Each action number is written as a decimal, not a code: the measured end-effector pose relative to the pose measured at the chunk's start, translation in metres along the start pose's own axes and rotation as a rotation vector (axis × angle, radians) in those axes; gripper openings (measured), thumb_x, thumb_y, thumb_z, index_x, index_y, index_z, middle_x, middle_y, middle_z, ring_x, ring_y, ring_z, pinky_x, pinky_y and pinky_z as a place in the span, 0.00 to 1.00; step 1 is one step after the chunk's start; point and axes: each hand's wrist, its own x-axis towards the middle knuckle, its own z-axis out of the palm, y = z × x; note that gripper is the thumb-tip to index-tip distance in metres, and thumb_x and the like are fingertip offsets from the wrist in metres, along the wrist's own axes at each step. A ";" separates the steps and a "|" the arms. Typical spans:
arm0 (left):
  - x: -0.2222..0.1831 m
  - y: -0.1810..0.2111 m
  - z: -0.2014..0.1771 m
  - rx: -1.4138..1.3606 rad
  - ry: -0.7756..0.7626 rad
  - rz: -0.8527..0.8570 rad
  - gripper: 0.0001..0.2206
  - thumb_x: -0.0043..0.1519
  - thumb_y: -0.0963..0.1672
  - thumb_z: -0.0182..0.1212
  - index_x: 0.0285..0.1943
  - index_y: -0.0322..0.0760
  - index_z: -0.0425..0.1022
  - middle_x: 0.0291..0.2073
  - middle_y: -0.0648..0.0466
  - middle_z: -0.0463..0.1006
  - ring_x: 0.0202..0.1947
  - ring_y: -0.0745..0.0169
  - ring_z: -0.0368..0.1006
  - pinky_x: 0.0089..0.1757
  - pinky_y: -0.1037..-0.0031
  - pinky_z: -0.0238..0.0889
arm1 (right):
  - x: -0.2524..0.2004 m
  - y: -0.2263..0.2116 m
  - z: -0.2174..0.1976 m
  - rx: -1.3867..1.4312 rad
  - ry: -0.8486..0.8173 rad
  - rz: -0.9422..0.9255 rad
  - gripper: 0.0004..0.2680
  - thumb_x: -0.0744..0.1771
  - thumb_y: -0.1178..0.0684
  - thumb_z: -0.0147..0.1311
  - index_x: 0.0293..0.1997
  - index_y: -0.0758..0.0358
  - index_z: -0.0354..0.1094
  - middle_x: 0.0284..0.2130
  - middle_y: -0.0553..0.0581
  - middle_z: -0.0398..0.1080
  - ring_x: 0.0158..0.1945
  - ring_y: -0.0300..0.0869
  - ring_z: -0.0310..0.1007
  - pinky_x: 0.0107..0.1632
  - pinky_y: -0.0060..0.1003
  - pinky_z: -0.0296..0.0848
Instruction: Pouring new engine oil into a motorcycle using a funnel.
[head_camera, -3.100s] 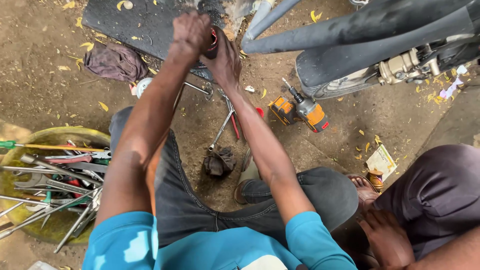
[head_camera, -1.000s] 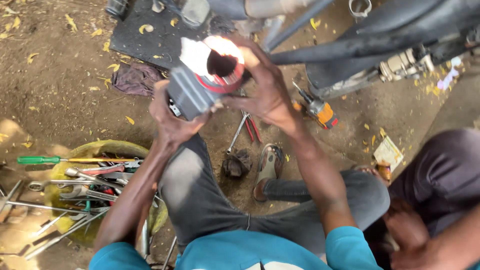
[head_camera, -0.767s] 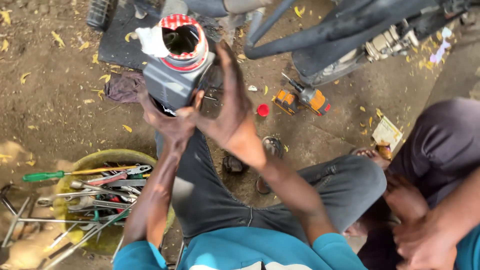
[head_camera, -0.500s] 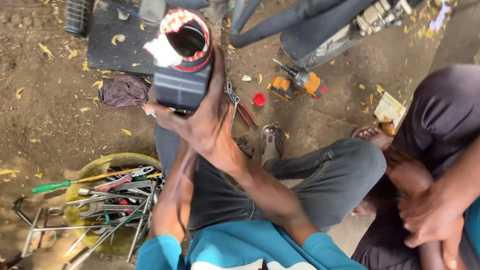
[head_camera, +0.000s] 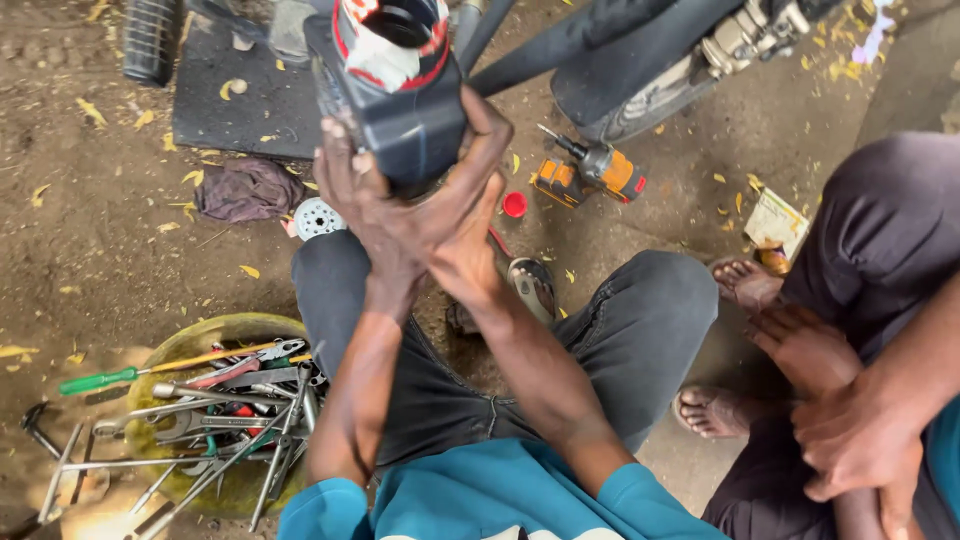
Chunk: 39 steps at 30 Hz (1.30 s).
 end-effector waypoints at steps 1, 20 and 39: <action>-0.006 -0.008 -0.004 0.008 0.006 0.002 0.51 0.60 0.54 0.82 0.80 0.41 0.38 0.74 0.44 0.50 0.76 0.41 0.50 0.70 0.46 0.46 | 0.003 0.002 -0.001 0.008 -0.004 -0.006 0.32 0.66 0.46 0.66 0.70 0.67 0.42 0.48 0.64 0.69 0.46 0.47 0.81 0.48 0.39 0.82; -0.040 -0.054 0.015 -1.677 0.277 -1.258 0.42 0.59 0.60 0.65 0.77 0.41 0.54 0.70 0.50 0.66 0.70 0.49 0.64 0.70 0.53 0.59 | 0.036 0.019 -0.062 0.165 -0.224 -0.179 0.17 0.68 0.54 0.59 0.60 0.69 0.59 0.50 0.66 0.72 0.53 0.47 0.76 0.56 0.36 0.76; -0.026 -0.039 0.076 -1.368 0.676 -1.081 0.38 0.63 0.51 0.71 0.74 0.34 0.52 0.62 0.42 0.69 0.60 0.48 0.74 0.57 0.56 0.77 | 0.146 0.028 -0.116 0.762 -0.037 -0.132 0.28 0.68 0.51 0.66 0.71 0.55 0.45 0.60 0.59 0.59 0.40 0.44 0.74 0.40 0.42 0.87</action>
